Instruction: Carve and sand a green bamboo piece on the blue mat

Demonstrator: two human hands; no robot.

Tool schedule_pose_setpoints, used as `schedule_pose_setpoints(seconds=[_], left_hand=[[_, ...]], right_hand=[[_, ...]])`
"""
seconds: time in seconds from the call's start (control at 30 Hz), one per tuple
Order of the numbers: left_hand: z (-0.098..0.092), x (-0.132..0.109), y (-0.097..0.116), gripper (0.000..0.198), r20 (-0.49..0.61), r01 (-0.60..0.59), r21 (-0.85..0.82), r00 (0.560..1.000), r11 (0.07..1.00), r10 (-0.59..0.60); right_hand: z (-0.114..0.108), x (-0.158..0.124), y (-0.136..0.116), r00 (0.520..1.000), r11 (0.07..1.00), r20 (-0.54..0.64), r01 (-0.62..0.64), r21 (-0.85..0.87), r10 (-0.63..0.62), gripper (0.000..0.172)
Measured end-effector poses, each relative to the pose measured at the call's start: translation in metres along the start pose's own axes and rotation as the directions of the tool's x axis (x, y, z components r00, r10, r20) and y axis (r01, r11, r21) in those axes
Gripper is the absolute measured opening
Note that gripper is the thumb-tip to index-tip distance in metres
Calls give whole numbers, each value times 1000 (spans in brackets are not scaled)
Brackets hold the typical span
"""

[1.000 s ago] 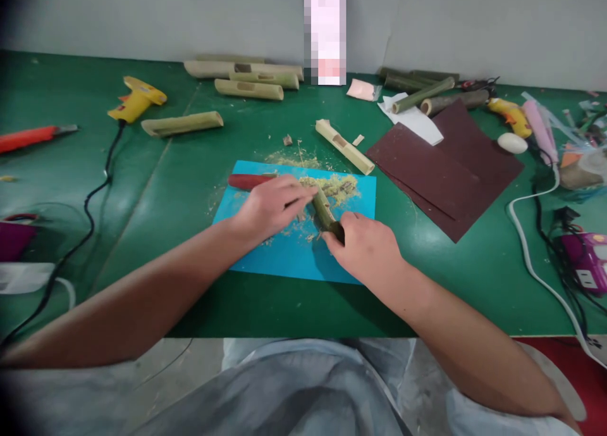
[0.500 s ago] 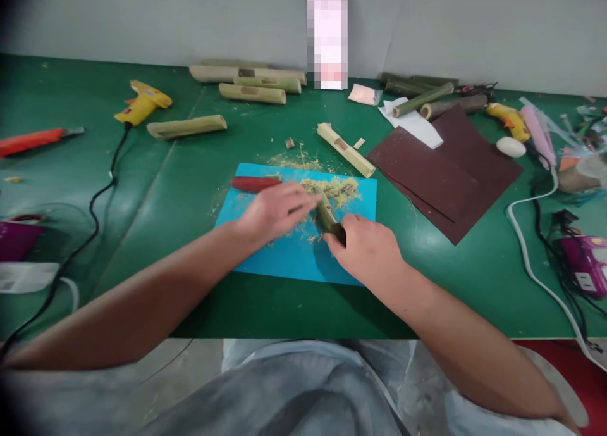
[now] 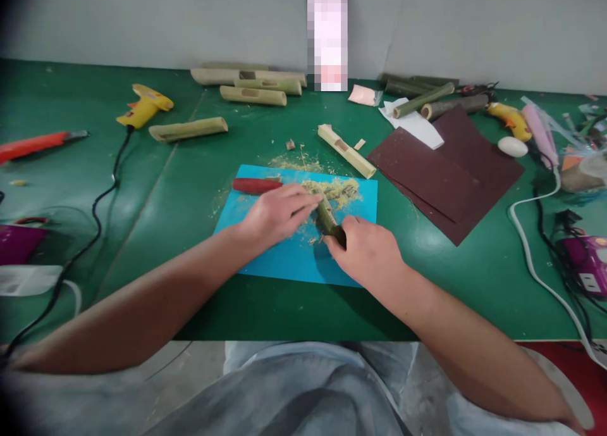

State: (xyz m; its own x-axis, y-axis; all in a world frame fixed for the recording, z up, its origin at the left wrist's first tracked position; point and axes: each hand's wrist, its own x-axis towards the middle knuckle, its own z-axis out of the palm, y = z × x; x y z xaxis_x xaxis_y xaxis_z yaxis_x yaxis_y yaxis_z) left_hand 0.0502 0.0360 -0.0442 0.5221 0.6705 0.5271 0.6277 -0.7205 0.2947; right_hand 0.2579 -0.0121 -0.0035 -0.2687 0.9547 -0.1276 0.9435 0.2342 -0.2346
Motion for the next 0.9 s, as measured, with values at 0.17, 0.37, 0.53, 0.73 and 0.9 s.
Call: schedule_pose_setpoints(seconds=[0.17,0.37,0.53,0.73,0.9], left_hand=[[-1,-1,10,29,76,-56,-46,995,997,59],[-1,-1,-2,27,-21,41,-15,999,999,-41],[0,1,-6,26,-18,62,-24,998,998,-62],[-2,1,-3,24,-24,91,-40,995,995,-92],[-2,-4,15,30,105,-60,-94,992,994,70]], right_hand=[[2,0,1,1000,1000,-3,9,-8,-9,29],[-1,-3,0,1000,1000,-6,5,-12,-5,30],[-1,-9,-3,997,991,-56,44,-128,-52,32],[2,-5,-2,998,994,-33,48,-95,-52,28],[2,-3,-1,999,996,-19,42,-76,-44,24]])
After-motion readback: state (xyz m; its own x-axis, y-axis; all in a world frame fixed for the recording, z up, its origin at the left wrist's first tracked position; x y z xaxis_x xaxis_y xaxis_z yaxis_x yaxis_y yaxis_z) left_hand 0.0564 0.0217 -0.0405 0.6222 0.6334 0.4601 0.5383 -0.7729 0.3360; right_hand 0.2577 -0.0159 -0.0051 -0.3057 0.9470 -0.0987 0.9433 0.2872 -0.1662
